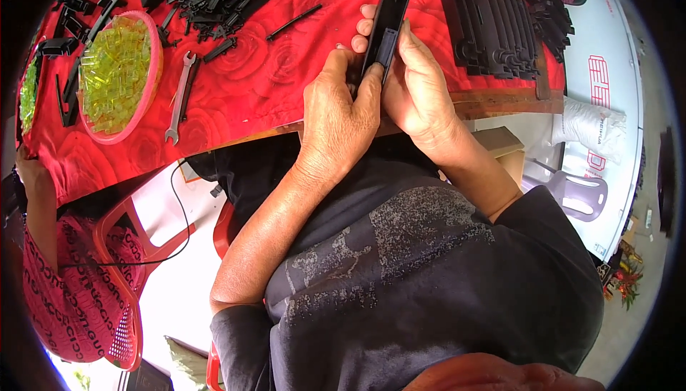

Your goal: The person assembles spirit levels by hand, placing level vials into black plastic frames and inserting plastic pieces to secure them.

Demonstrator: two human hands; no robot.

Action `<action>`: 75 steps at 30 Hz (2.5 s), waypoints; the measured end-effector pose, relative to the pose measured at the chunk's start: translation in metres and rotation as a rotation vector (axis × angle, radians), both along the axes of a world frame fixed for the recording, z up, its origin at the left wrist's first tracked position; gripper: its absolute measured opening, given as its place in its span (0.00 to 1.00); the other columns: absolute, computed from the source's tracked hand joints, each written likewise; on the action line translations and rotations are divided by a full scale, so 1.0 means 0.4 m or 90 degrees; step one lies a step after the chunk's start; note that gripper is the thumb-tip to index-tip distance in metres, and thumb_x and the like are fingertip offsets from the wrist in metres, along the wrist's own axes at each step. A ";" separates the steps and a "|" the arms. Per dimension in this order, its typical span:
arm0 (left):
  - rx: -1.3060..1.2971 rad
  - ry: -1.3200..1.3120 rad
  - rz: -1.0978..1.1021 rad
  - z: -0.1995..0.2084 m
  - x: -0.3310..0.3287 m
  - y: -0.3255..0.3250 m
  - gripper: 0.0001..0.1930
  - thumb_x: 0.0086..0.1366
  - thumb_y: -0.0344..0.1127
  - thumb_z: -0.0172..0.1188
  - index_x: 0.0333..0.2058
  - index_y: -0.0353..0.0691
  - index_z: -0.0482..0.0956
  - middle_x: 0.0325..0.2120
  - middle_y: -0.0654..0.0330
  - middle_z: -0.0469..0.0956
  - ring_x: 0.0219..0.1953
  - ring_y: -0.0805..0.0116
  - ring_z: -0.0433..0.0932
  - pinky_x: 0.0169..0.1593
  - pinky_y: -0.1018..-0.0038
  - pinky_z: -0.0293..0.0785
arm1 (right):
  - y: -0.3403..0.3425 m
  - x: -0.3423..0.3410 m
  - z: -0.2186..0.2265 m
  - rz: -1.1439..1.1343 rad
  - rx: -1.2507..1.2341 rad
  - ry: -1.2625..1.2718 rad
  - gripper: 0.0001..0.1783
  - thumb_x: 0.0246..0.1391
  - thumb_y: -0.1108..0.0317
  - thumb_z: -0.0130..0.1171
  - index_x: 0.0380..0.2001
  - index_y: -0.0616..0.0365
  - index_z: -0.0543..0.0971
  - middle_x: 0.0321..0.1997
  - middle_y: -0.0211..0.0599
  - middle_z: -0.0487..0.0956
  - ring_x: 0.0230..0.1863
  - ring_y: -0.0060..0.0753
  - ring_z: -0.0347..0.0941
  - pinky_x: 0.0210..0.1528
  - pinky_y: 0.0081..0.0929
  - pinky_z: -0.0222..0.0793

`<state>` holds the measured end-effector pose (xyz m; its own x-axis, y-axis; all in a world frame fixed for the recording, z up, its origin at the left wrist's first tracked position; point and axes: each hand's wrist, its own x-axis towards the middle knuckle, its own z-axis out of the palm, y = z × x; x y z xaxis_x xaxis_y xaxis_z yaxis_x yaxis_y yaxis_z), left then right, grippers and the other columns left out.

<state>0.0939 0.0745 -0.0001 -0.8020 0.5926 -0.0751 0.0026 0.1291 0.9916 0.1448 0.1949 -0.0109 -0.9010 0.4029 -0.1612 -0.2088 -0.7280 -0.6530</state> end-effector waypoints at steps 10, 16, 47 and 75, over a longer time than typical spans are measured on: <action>0.013 -0.086 -0.051 -0.013 -0.017 -0.003 0.10 0.66 0.33 0.58 0.35 0.29 0.72 0.19 0.50 0.75 0.22 0.63 0.77 0.29 0.65 0.71 | 0.009 0.005 -0.001 -0.003 0.006 -0.017 0.23 0.70 0.55 0.49 0.56 0.63 0.73 0.50 0.35 0.79 0.48 0.32 0.76 0.57 0.32 0.72; 0.034 -0.116 -0.060 -0.019 -0.020 -0.006 0.10 0.66 0.32 0.57 0.35 0.29 0.72 0.19 0.52 0.75 0.22 0.68 0.76 0.28 0.68 0.71 | 0.009 0.001 0.010 0.031 0.009 -0.019 0.23 0.70 0.54 0.49 0.56 0.62 0.73 0.51 0.39 0.79 0.48 0.34 0.77 0.56 0.35 0.73; 0.113 -0.279 -0.109 0.008 -0.017 -0.012 0.11 0.68 0.32 0.55 0.41 0.27 0.73 0.19 0.59 0.78 0.19 0.74 0.77 0.23 0.76 0.72 | 0.007 0.012 0.003 0.045 0.045 -0.090 0.26 0.71 0.48 0.45 0.57 0.57 0.72 0.52 0.50 0.80 0.43 0.33 0.82 0.26 0.21 0.80; 0.187 -0.305 -0.103 -0.008 0.013 -0.017 0.10 0.71 0.31 0.53 0.44 0.28 0.70 0.19 0.61 0.76 0.18 0.76 0.75 0.23 0.78 0.71 | -0.037 0.010 0.045 -0.015 0.096 -0.152 0.27 0.71 0.47 0.44 0.59 0.58 0.71 0.52 0.50 0.80 0.25 0.20 0.78 0.17 0.13 0.70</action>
<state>0.0991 0.0677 -0.0035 -0.6173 0.7551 -0.2209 -0.4577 -0.1164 0.8814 0.1486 0.1802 0.0072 -0.8348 0.4588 -0.3042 -0.0516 -0.6154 -0.7865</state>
